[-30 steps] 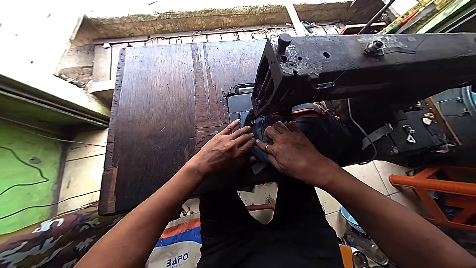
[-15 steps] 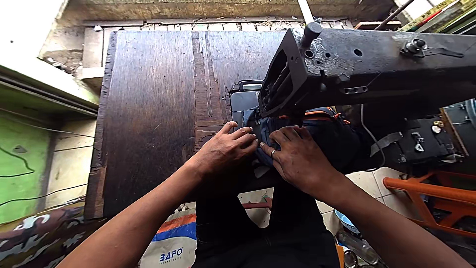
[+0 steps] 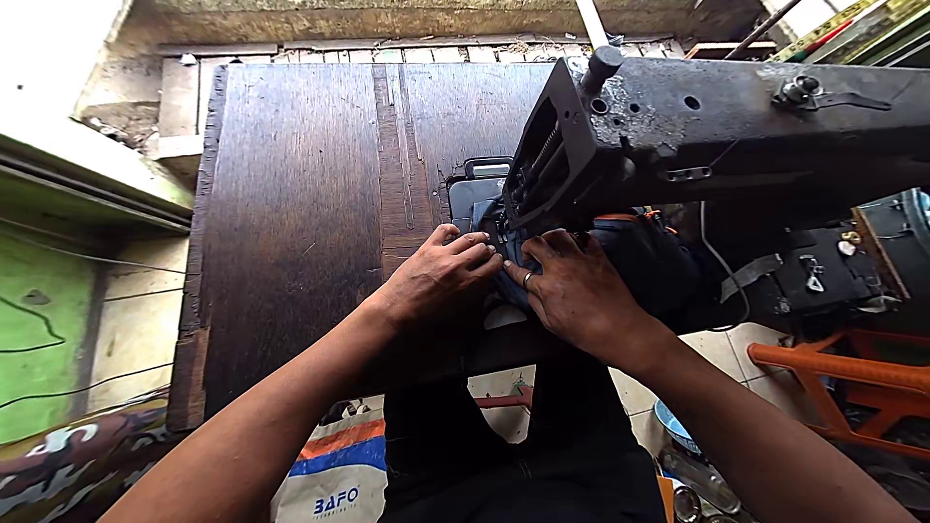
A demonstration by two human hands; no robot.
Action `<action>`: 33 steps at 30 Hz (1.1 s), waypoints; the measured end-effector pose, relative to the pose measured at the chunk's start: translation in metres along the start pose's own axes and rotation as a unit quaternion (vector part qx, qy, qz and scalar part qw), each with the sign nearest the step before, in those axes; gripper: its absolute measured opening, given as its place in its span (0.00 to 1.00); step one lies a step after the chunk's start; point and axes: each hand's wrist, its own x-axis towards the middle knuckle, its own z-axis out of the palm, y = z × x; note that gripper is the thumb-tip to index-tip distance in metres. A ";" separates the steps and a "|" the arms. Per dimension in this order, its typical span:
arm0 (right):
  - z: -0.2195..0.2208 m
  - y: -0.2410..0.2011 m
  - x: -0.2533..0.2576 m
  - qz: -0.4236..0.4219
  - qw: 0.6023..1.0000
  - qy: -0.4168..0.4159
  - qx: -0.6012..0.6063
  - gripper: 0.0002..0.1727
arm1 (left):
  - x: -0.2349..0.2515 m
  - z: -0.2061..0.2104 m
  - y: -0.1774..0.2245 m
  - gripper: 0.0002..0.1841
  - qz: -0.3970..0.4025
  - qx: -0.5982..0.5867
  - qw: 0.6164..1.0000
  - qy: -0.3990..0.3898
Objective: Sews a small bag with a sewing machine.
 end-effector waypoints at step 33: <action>-0.005 -0.014 0.000 0.054 0.994 -0.011 -0.090 0.21 | 0.001 -0.003 0.010 0.18 -0.016 0.012 0.999 -0.030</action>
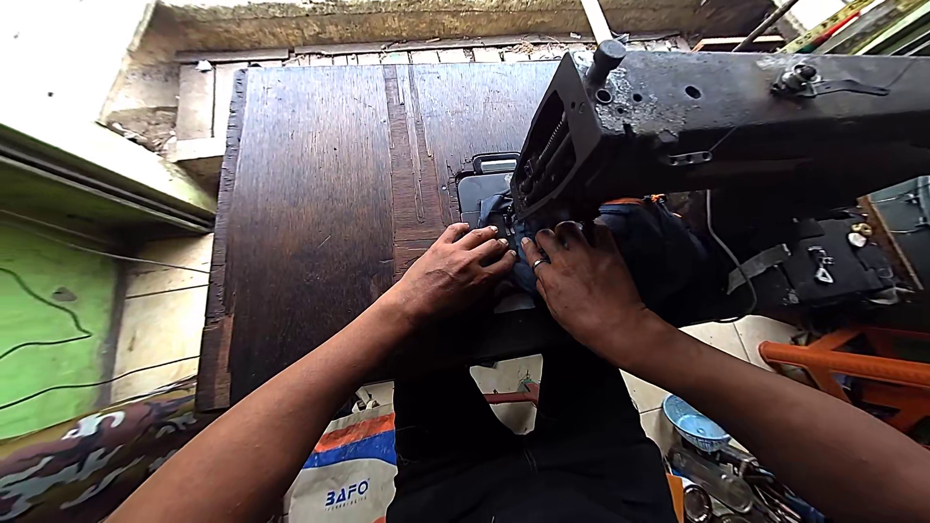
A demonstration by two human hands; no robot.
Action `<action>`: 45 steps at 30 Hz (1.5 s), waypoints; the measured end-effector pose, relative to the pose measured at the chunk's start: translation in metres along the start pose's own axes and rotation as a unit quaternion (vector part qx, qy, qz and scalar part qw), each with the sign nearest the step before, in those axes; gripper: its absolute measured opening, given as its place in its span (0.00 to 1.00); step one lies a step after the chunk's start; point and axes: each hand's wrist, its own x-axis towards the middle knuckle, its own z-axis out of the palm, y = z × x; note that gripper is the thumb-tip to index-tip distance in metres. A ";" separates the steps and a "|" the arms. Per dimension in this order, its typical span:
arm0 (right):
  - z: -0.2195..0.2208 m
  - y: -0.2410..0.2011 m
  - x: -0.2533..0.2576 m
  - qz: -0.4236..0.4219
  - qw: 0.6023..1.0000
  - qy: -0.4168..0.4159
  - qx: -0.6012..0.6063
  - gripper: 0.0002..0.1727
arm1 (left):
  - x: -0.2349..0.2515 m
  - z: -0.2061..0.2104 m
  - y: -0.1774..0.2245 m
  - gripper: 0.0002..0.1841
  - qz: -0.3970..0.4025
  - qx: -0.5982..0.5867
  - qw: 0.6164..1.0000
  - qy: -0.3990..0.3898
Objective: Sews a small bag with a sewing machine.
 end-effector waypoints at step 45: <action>0.032 -0.005 0.010 0.081 0.984 0.135 0.080 0.24 | 0.003 0.006 -0.021 0.25 -0.087 -0.033 0.995 -0.019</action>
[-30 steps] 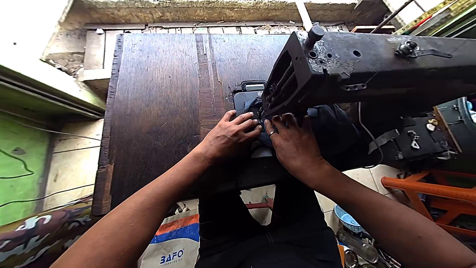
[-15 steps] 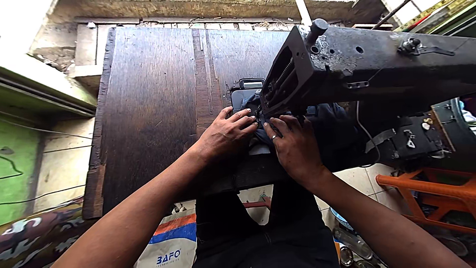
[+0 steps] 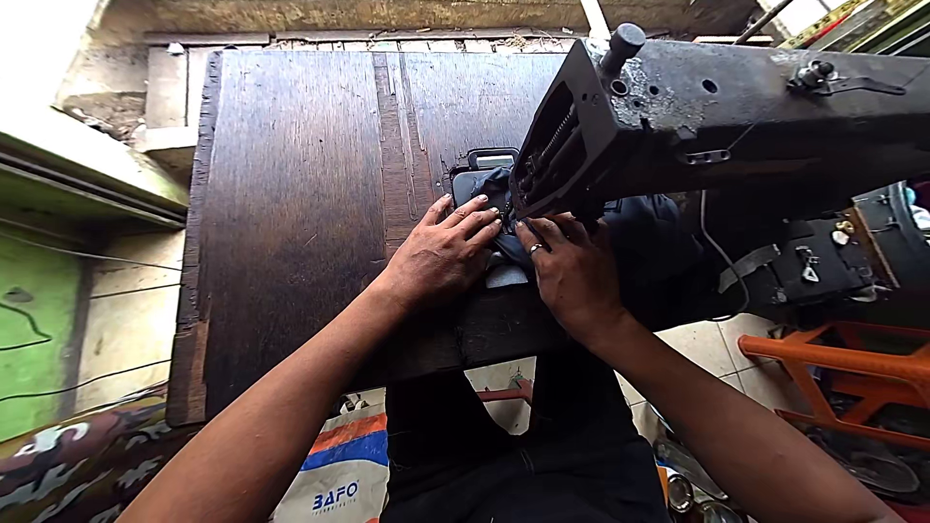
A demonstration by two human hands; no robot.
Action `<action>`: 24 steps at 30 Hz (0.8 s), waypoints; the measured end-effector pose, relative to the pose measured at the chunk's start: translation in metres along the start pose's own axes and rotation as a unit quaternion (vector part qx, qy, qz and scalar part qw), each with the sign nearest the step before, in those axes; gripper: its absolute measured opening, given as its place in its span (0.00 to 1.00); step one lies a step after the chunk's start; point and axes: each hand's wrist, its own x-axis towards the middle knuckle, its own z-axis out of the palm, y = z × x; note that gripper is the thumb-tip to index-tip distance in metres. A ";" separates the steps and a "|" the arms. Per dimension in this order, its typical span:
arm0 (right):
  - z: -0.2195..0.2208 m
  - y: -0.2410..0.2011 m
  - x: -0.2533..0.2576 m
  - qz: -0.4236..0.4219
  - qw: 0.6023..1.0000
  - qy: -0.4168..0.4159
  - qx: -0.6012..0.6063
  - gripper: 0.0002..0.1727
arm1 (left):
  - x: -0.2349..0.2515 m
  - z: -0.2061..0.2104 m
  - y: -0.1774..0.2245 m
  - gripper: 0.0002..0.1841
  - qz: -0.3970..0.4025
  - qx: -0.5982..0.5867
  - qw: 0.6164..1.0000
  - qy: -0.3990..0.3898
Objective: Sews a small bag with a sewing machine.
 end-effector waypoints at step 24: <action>-0.057 0.064 -0.068 0.162 0.979 0.118 0.042 0.26 | 0.000 0.001 -0.003 0.27 -0.013 0.001 1.000 -0.001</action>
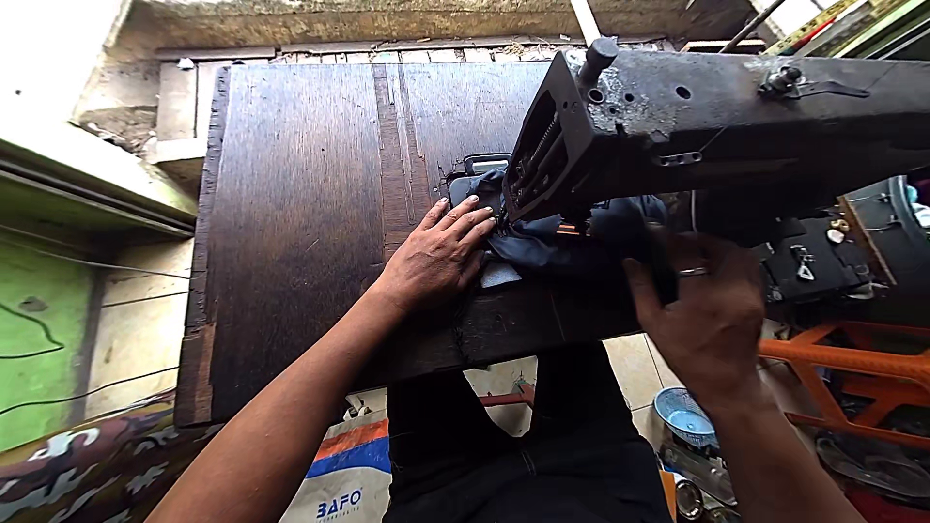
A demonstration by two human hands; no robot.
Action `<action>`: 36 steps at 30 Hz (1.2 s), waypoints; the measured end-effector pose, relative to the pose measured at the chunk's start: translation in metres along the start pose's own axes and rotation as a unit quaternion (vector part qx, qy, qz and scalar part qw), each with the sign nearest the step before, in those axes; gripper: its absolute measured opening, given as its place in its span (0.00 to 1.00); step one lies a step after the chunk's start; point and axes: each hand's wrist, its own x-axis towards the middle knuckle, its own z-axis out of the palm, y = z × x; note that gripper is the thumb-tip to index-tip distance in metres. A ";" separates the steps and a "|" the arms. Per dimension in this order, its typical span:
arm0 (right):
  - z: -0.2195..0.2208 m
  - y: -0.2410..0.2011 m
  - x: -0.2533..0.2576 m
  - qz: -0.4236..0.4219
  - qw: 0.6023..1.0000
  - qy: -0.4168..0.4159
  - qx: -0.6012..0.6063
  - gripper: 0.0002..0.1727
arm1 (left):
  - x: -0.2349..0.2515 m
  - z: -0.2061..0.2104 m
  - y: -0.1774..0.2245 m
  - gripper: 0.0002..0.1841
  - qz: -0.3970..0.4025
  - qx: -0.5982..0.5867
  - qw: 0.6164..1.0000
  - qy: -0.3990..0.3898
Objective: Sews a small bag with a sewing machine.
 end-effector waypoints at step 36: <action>-0.002 -0.107 -0.085 -0.185 0.939 -0.025 0.288 0.15 | -0.095 -0.027 0.178 0.48 -0.404 -0.589 0.692 0.106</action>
